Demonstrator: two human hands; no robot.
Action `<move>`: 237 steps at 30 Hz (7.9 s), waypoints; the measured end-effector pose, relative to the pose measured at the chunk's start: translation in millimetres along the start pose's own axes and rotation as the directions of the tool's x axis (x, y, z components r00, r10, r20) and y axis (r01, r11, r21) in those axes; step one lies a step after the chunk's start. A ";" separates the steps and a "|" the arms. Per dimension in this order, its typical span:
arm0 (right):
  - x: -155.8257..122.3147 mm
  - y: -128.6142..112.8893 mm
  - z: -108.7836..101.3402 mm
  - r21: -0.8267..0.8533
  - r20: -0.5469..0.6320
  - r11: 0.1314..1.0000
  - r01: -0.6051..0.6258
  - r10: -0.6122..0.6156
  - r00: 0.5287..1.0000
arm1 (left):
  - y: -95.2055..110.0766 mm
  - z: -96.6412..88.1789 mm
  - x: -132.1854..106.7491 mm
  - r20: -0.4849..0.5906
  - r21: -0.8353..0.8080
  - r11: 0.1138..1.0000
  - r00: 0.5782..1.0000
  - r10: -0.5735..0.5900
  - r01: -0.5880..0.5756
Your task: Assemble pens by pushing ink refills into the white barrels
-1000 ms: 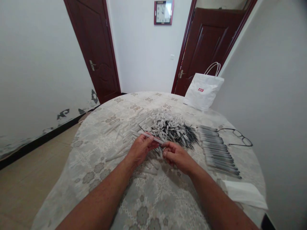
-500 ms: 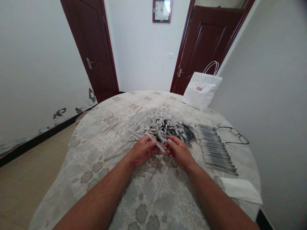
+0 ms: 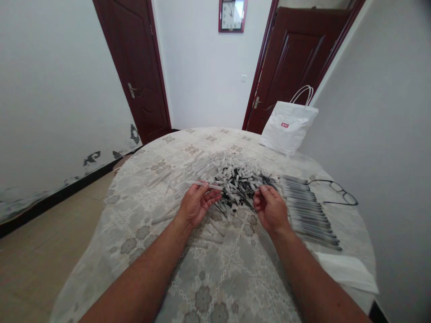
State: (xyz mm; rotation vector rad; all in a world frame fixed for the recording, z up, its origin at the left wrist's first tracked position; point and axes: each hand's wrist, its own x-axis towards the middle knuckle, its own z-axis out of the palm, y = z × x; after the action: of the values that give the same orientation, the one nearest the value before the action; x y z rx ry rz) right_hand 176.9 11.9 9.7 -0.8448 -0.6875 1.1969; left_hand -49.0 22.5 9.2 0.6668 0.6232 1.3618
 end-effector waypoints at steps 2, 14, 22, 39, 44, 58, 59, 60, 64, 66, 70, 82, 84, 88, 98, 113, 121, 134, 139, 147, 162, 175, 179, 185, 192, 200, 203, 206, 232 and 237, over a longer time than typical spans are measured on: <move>0.5 0.2 -0.1 0.012 -0.014 1.000 0.024 -0.023 1.000 | -0.2 -0.1 -0.3 -0.007 -0.007 1.000 1.000 0.007 -0.007; -1.0 7.4 2.6 -0.048 -0.015 0.997 0.066 -0.067 0.998 | -2.5 5.2 -5.0 0.026 0.003 1.000 1.000 -0.010 0.010; -4.4 10.6 -1.4 -0.220 0.108 0.956 0.194 -0.174 0.979 | -0.5 3.3 -1.5 0.006 -0.011 0.998 0.998 0.068 -0.068; -21.0 11.8 4.8 -0.524 0.481 0.842 0.128 0.168 0.861 | -5.5 4.9 -12.1 0.220 0.116 0.959 0.935 -0.279 0.259; -11.4 15.2 -6.0 -0.746 0.544 0.460 0.482 0.005 0.839 | -1.3 3.2 -5.7 0.087 -0.056 0.982 0.981 -0.173 0.178; -10.2 31.5 -7.2 -0.814 0.580 -0.009 0.580 -0.019 0.814 | -4.9 4.7 -3.9 0.043 -0.059 0.991 0.992 -0.116 0.119; -10.5 30.1 -6.2 -0.817 0.566 0.082 0.571 -0.073 0.821 | -5.2 4.9 -3.9 0.055 -0.048 0.992 0.992 -0.111 0.114; -11.3 28.7 -4.8 -0.815 0.538 0.182 0.551 -0.118 0.835 | -5.6 5.2 -4.1 0.071 -0.036 0.993 0.992 -0.109 0.112; -18.1 25.4 3.8 -0.738 0.382 0.537 0.410 -0.170 0.909 | -7.6 6.6 -5.5 0.115 0.001 0.993 0.986 -0.118 0.119; -21.9 25.7 7.9 -0.684 0.346 0.628 0.371 -0.169 0.923 | -8.2 7.0 -6.4 0.127 0.011 0.992 0.984 -0.125 0.124; -25.7 28.4 11.7 -0.629 0.319 0.697 0.344 -0.172 0.932 | -8.9 7.1 -7.8 0.144 0.039 0.991 0.980 -0.136 0.131; -27.0 28.9 12.0 -0.613 0.316 0.713 0.341 -0.174 0.933 | -10.8 8.8 -9.9 0.190 0.091 0.988 0.972 -0.140 0.124; -27.2 28.6 11.9 -0.626 0.335 0.684 0.375 -0.198 0.921 | -11.1 8.8 -10.1 0.193 0.101 0.988 0.972 -0.137 0.119; -28.7 26.0 11.7 -0.659 0.376 0.597 0.456 -0.263 0.888 | -12.1 8.0 -9.4 0.185 0.123 0.986 0.973 -0.136 0.115; -27.2 15.5 6.9 -0.750 0.497 0.390 0.534 -0.200 0.844 | -12.9 6.0 -8.6 0.150 0.176 0.976 0.977 -0.153 0.126; -32.5 17.9 7.2 -0.769 0.469 0.407 0.493 -0.164 0.868 | -16.7 6.1 -9.4 0.148 0.175 0.975 0.975 -0.167 0.141; -32.1 18.0 5.4 -0.712 0.492 0.452 0.537 -0.224 0.841 | -14.2 7.6 -9.2 0.115 0.170 0.979 0.984 -0.136 0.115; -31.7 21.4 5.7 -0.708 0.493 0.446 0.548 -0.245 0.835 | -14.0 8.1 -8.9 0.104 0.188 0.976 0.985 -0.135 0.114; -31.6 19.8 7.0 -0.725 0.547 0.379 0.575 -0.192 0.815 | -15.4 7.2 -9.0 0.123 0.202 0.971 0.980 -0.158 0.131; -30.9 20.8 4.3 -0.701 0.511 0.412 0.582 -0.280 0.813 | -15.3 7.0 -8.1 0.094 0.195 0.975 0.987 -0.131 0.110; -31.9 20.4 4.7 -0.716 0.542 0.350 0.603 -0.266 0.798 | -15.1 7.5 -8.7 0.101 0.212 0.970 0.985 -0.142 0.118; -32.1 14.9 6.2 -0.729 0.572 0.311 0.610 -0.212 0.792 | -15.2 9.7 -10.1 0.092 0.252 0.963 0.988 -0.120 0.094; -32.3 14.0 6.6 -0.713 0.594 0.337 0.615 -0.175 0.785 | -14.4 11.2 -10.3 0.099 0.273 0.959 0.990 -0.104 0.073; -30.8 11.3 7.4 -0.689 0.578 0.325 0.648 -0.293 0.761 | -15.8 9.7 -15.8 0.279 0.738 0.631 0.960 0.040 -0.241; -21.6 2.2 -1.2 -0.735 0.356 0.366 0.571 -0.508 0.784 | -27.0 9.1 -26.6 0.633 0.742 -0.193 0.766 -0.115 -0.642; -16.6 2.4 1.8 -0.708 0.379 0.348 0.614 -0.547 0.747 | -35.8 12.0 -27.9 0.591 0.635 -0.484 0.782 -0.196 -0.602; -16.2 2.4 2.5 -0.696 0.380 0.354 0.625 -0.556 0.739 | -36.6 10.3 -28.1 0.597 0.598 -0.519 0.772 -0.220 -0.611; -15.2 2.1 2.1 -0.690 0.375 0.359 0.628 -0.565 0.735 | -36.5 8.5 -26.7 0.610 0.582 -0.505 0.753 -0.248 -0.637; -8.4 9.1 -0.2 -0.669 0.298 0.448 0.593 -0.570 0.766 | -33.8 3.3 -16.9 0.706 0.553 -0.377 0.658 -0.262 -0.743; 0.5 17.0 -5.4 -0.557 0.066 0.731 0.395 -0.435 0.898 | -35.0 5.1 -18.3 0.513 0.841 0.144 0.854 0.088 -0.521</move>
State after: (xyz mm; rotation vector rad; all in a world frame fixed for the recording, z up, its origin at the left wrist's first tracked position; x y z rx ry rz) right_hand 172.8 13.7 -7.6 -1.1348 -1.1354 0.5449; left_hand -24.0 1.0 -13.1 2.2042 1.0967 0.9954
